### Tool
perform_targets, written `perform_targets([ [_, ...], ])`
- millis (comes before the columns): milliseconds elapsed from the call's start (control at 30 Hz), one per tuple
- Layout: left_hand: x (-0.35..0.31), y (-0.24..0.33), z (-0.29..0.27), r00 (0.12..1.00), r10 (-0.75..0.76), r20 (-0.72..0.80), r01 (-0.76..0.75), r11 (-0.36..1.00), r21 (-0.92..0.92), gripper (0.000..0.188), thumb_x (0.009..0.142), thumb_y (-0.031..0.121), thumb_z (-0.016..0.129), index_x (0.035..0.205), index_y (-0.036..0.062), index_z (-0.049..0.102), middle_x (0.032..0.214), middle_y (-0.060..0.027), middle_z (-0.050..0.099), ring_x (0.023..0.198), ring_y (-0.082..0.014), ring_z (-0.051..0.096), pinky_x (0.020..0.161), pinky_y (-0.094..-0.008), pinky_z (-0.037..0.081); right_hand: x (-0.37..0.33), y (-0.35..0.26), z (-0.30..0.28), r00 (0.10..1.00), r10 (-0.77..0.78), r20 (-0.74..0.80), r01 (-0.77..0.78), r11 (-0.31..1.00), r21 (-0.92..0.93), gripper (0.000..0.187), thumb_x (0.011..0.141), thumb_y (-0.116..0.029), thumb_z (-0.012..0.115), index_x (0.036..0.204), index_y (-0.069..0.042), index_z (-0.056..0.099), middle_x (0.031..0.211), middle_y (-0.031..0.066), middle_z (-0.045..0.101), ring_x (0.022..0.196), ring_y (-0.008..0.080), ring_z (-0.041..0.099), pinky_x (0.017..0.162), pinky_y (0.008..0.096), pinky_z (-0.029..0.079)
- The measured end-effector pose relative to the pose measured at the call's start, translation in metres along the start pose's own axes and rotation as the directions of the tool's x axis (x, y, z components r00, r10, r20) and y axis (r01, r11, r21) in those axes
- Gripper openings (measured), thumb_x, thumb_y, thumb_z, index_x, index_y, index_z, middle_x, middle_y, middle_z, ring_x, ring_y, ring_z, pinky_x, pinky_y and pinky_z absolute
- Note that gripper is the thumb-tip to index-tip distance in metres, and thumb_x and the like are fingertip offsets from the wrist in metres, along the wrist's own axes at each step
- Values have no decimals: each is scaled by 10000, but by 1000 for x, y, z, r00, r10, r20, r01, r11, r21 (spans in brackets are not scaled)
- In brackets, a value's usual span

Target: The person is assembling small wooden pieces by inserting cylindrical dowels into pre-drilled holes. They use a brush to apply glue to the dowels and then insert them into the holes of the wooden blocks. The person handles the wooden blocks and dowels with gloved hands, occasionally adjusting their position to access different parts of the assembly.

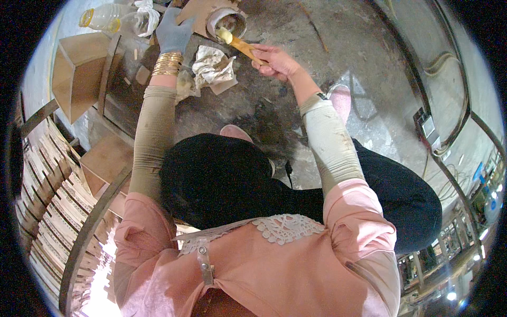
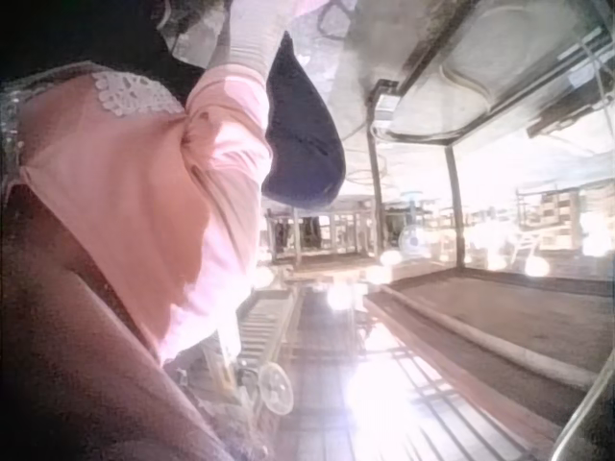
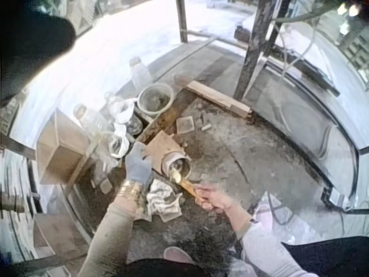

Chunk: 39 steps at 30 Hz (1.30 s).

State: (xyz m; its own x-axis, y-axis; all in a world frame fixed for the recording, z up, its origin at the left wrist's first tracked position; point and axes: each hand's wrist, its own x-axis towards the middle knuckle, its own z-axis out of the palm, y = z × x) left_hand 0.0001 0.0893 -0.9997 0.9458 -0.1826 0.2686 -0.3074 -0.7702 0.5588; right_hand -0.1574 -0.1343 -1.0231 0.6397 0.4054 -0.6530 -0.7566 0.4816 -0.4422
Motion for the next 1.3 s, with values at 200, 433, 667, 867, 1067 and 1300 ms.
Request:
perform_targets([
  [200,-17,-25,12,988,-146,38,151,973,-174,308,642,254,693,839,42,586,789,-145,634,753,-312,613,687,-347,481,-3,15,0,998,-53,47,40,969,242,384,917,-146,452,1290,-87,383,668,47,493,405,36,317,329,153,235],
  [433,-47,-58,31,889,-435,145,458,860,-227,401,638,280,711,937,34,607,907,-166,637,841,-307,615,781,-344,477,-31,-9,9,983,-162,-80,167,985,53,383,912,-180,474,1284,-107,421,681,55,541,426,52,398,351,167,292],
  [667,-43,-60,-25,915,-301,268,328,943,-62,503,677,390,650,1075,85,604,1039,-166,610,967,-341,571,859,-363,442,-57,-39,37,893,-431,-129,319,808,-495,417,920,-231,470,1302,-74,409,745,41,584,516,61,471,451,169,338],
  [867,-74,-39,-124,950,-307,-55,296,942,-158,417,690,255,675,1014,0,609,982,-146,631,925,-236,594,842,-316,436,-57,-42,41,698,-715,-42,399,437,-807,337,883,-215,525,1215,-160,541,781,-11,508,714,86,460,653,196,391],
  [1067,-174,-68,-144,952,-304,41,299,949,96,575,643,284,720,1148,82,532,1156,-152,530,1025,-281,527,854,-361,437,-62,-63,65,458,-868,192,445,37,-895,306,836,-135,578,1138,-172,604,769,3,477,757,115,454,693,213,379],
  [1300,-147,-2,-94,766,-616,183,566,782,261,606,664,401,660,1132,67,468,918,-213,619,862,-380,597,749,-419,471,-60,-67,51,590,-786,183,273,-19,-962,297,843,-176,568,1137,-158,604,771,4,520,728,108,467,683,213,393],
])
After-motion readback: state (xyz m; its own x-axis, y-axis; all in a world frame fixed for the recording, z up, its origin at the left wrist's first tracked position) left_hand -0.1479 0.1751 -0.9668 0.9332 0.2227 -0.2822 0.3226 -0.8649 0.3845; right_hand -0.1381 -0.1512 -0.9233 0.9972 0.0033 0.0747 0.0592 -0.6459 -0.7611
